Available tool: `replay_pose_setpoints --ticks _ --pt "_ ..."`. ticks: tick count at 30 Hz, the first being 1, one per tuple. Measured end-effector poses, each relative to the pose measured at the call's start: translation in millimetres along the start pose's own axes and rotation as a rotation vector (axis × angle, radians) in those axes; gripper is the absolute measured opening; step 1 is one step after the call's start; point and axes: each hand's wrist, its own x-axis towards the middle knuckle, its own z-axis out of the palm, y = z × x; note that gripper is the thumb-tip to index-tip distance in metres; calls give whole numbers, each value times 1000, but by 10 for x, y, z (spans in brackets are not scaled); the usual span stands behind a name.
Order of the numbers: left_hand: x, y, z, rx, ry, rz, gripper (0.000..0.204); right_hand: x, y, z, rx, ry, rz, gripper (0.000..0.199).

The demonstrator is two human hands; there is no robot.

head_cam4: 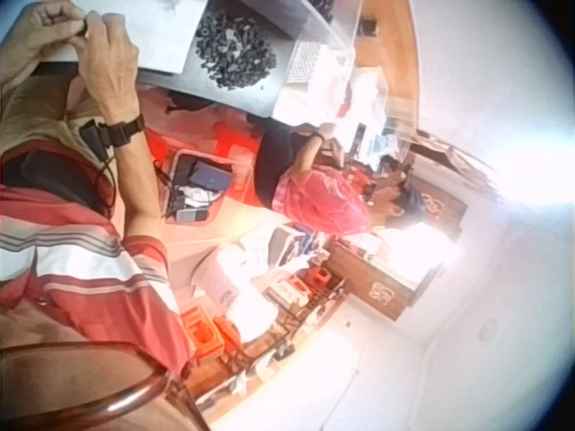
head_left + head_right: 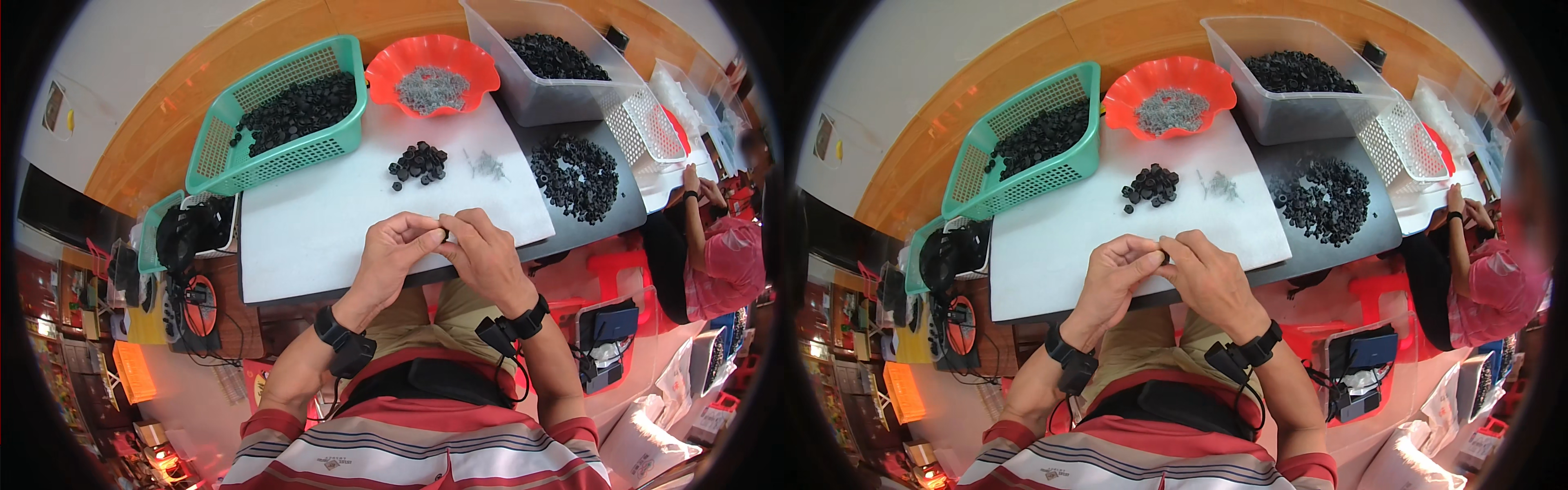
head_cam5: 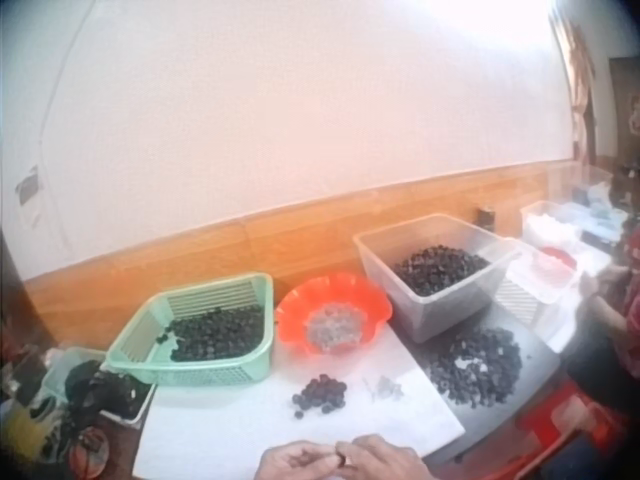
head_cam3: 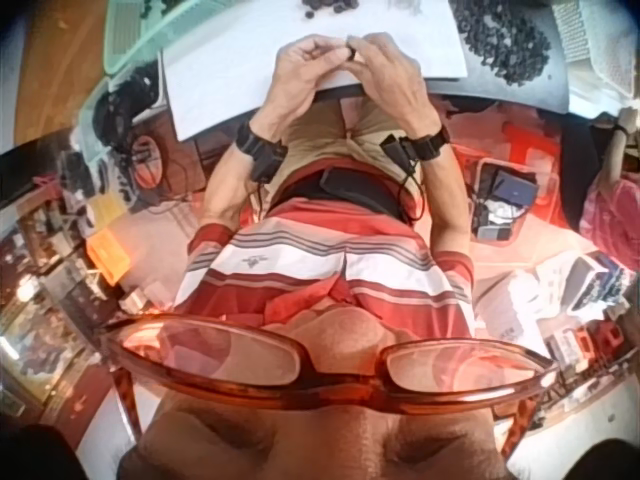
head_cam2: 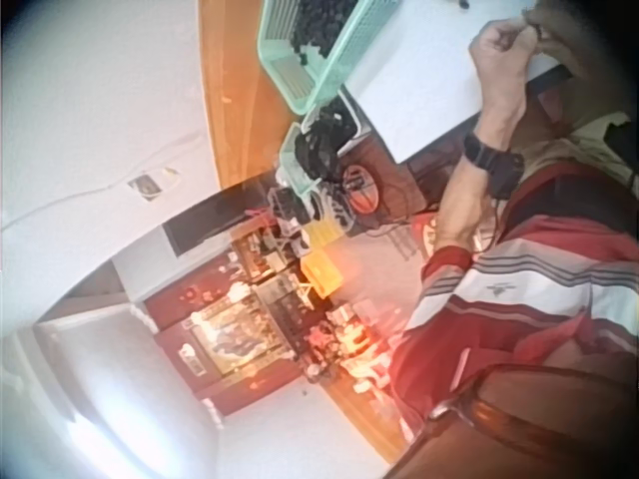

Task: Manually assembling small black plastic components with silver metal studs.

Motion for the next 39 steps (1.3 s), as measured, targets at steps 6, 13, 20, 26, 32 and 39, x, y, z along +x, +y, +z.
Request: replay_pose_setpoints --ticks 6,13,20,26,32,39 --pt "-29 33 43 36 7 45 19 38 -27 -34 -62 -37 -72 33" --pt "-65 175 64 84 -35 -81 20 16 2 -31 -49 -71 -79 29" --pt "-2 374 -44 228 -22 30 17 142 -92 -95 210 -87 55 32" --pt "362 1107 -337 792 322 496 13 163 19 -202 171 -27 67 27" --pt "803 1961 -841 1298 577 497 27 217 -25 -207 172 -40 102 22" --pt "512 1333 -699 1249 451 875 20 336 164 -242 59 5 117 16"
